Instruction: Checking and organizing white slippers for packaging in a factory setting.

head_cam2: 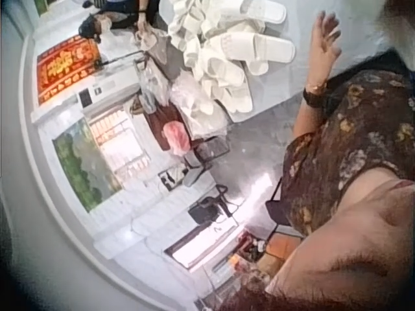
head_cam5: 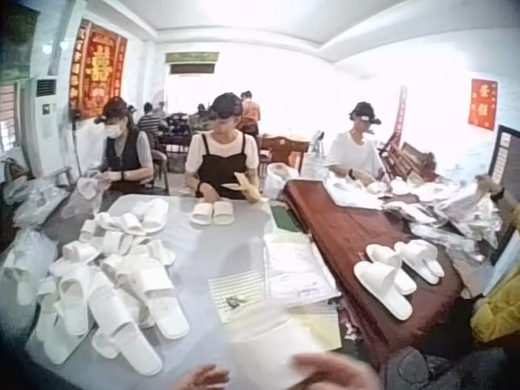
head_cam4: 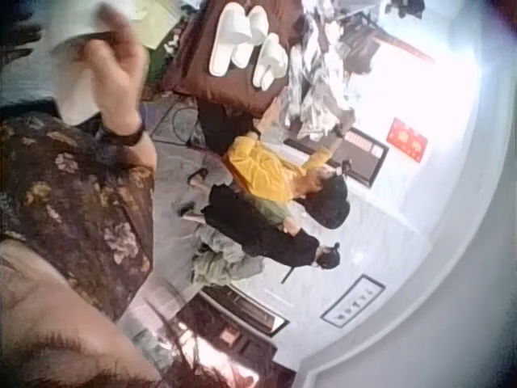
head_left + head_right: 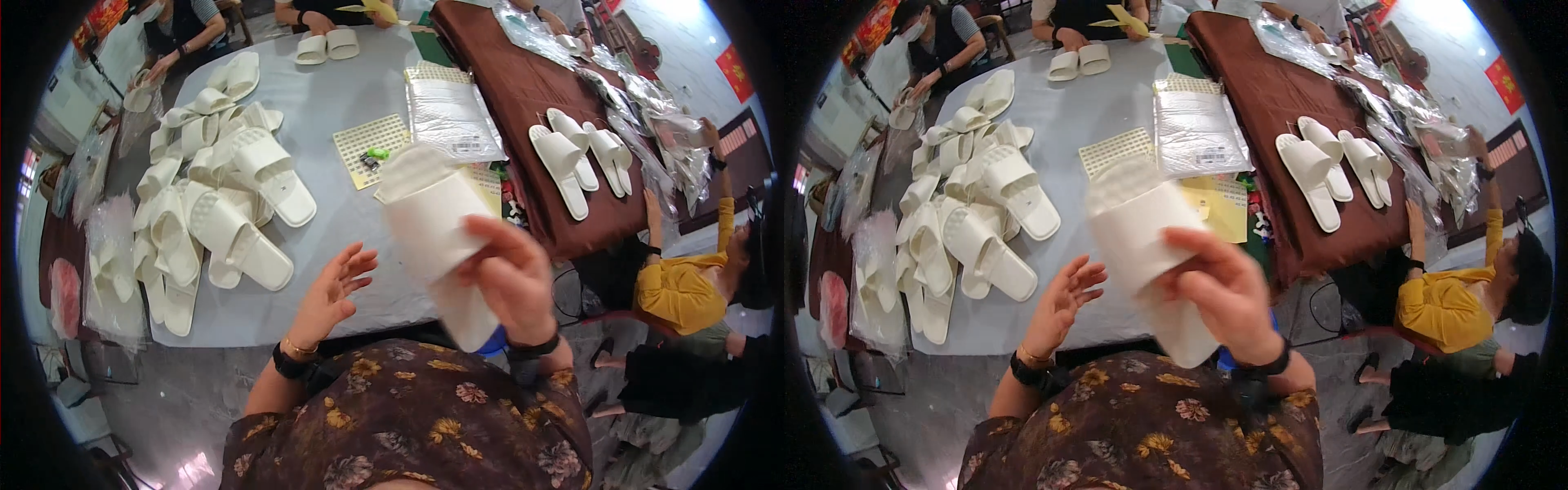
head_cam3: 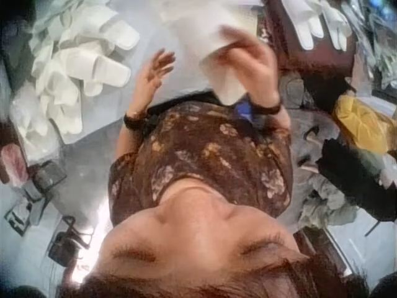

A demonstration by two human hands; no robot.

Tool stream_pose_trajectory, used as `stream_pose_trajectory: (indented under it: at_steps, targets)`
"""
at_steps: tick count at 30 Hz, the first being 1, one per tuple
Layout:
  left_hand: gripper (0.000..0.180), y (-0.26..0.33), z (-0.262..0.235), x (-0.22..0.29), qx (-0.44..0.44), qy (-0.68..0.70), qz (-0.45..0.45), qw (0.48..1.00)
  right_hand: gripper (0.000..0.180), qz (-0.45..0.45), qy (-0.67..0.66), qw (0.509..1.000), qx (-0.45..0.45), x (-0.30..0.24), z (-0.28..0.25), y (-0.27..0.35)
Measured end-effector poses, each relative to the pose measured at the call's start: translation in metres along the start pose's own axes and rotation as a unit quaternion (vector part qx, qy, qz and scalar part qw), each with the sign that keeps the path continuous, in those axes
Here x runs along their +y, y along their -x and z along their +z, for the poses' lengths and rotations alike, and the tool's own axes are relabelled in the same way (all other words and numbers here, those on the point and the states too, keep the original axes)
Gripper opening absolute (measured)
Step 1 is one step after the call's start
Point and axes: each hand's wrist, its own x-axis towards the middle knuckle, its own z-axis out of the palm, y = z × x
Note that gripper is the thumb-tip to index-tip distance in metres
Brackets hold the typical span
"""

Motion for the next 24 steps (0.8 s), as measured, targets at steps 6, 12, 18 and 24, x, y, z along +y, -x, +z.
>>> stream_pose_trajectory:
  at_steps: [6, 12, 18, 24]
  targets:
    - [0.063, 0.012, -0.007, -0.008, 0.156, 0.064, -0.036, 0.985, 0.038, 0.142, 0.006, 0.967, -0.212, 0.091, 0.042, -0.023]
    - [0.051, 0.030, -0.035, -0.019, 0.256, 0.152, -0.012, 0.955, 0.049, -0.031, 0.455, 0.890, 0.003, 0.103, -0.017, -0.045]
    - [0.056, 0.031, -0.035, -0.014, 0.211, 0.144, -0.048, 0.966, 0.077, -0.173, 0.636, 0.752, 0.001, 0.154, -0.062, -0.059]
    - [0.059, 0.031, -0.038, -0.007, 0.247, 0.156, -0.037, 0.956, 0.039, -0.253, 0.585, 0.767, 0.064, 0.131, -0.065, -0.070]
